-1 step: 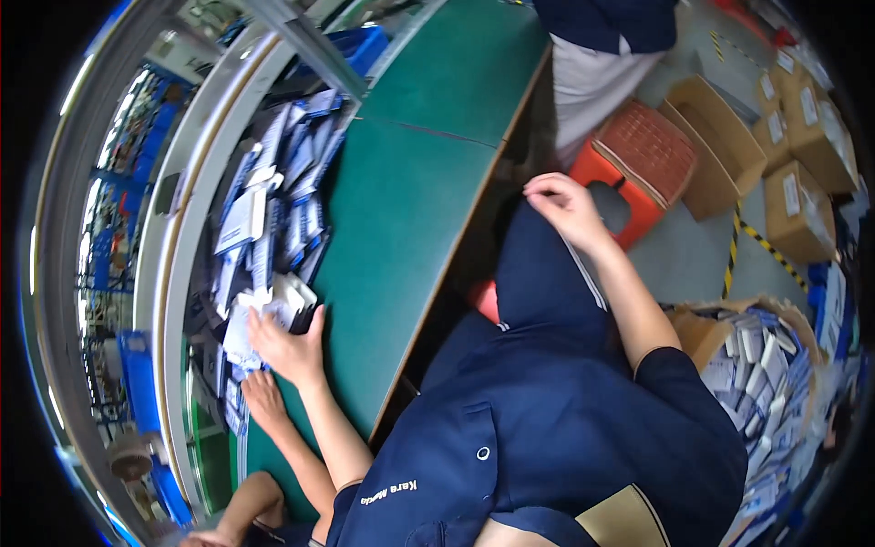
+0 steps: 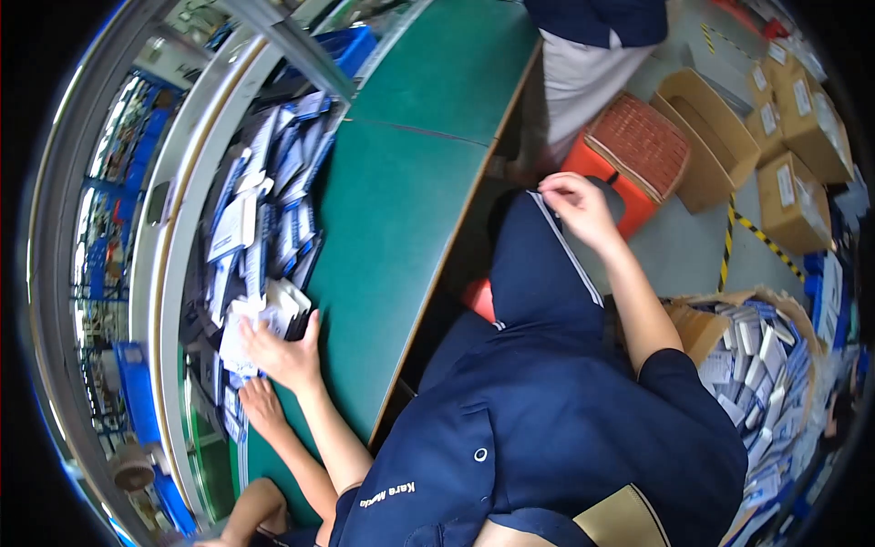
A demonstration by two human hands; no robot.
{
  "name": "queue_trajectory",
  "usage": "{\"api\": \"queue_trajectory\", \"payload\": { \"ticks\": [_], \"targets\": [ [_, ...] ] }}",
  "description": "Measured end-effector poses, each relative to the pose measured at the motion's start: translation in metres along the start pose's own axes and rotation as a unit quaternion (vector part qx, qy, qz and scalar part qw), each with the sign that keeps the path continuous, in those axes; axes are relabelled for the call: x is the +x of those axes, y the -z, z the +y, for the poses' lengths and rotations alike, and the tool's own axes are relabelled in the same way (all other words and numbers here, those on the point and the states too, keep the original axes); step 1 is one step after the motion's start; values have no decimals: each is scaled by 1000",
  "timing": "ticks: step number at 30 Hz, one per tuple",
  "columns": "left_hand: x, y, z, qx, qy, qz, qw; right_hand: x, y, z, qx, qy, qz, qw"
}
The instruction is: The recorder transfers boxes of batteries from a large bin to a workbench and manipulates small parts/labels with coworkers.
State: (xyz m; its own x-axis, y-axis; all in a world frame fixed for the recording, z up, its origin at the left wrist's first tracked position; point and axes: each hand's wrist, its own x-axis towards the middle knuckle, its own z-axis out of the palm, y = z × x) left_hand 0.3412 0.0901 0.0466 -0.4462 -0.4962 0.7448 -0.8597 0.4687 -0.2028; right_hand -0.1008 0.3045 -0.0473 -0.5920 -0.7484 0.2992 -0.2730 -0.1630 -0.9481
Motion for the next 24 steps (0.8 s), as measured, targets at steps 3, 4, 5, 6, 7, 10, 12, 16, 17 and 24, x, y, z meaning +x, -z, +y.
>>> {"api": "queue_trajectory", "payload": {
  "ticks": [3, 4, 5, 6, 7, 10, 12, 16, 17, 24],
  "targets": [
    [10, 4, 14, -33, -27, 42, 998, -48, 79, 26, -103, -80, 190, 973],
    [11, -1, 21, -53, -57, 69, 995, -63, 106, 26, -110, -119, 251, 954],
    [8, -5, 28, -72, -83, 96, 989, -76, 127, 16, -130, -139, 307, 932],
    [9, -12, 42, -119, -111, 107, 981, -91, 155, 8, -173, -159, 347, 908],
    [8, -15, 58, -178, -138, 82, 971, -97, 174, -14, -244, -226, 359, 872],
    [19, 8, 143, -386, -167, -145, 895, -132, 237, -58, -486, -154, 362, 780],
    [21, 32, 188, -491, -208, -240, 811, -165, 273, -101, -567, -201, 370, 708],
    [1, 7, 218, -656, -250, -454, 549, -266, 340, -132, -657, -354, 408, 526],
    [-4, 2, 215, -637, -240, -534, 502, -284, 336, -134, -611, -480, 406, 482],
    [-6, 5, 210, -546, -272, -523, 595, -396, 311, -29, -105, -564, 571, 587]
  ]
}}
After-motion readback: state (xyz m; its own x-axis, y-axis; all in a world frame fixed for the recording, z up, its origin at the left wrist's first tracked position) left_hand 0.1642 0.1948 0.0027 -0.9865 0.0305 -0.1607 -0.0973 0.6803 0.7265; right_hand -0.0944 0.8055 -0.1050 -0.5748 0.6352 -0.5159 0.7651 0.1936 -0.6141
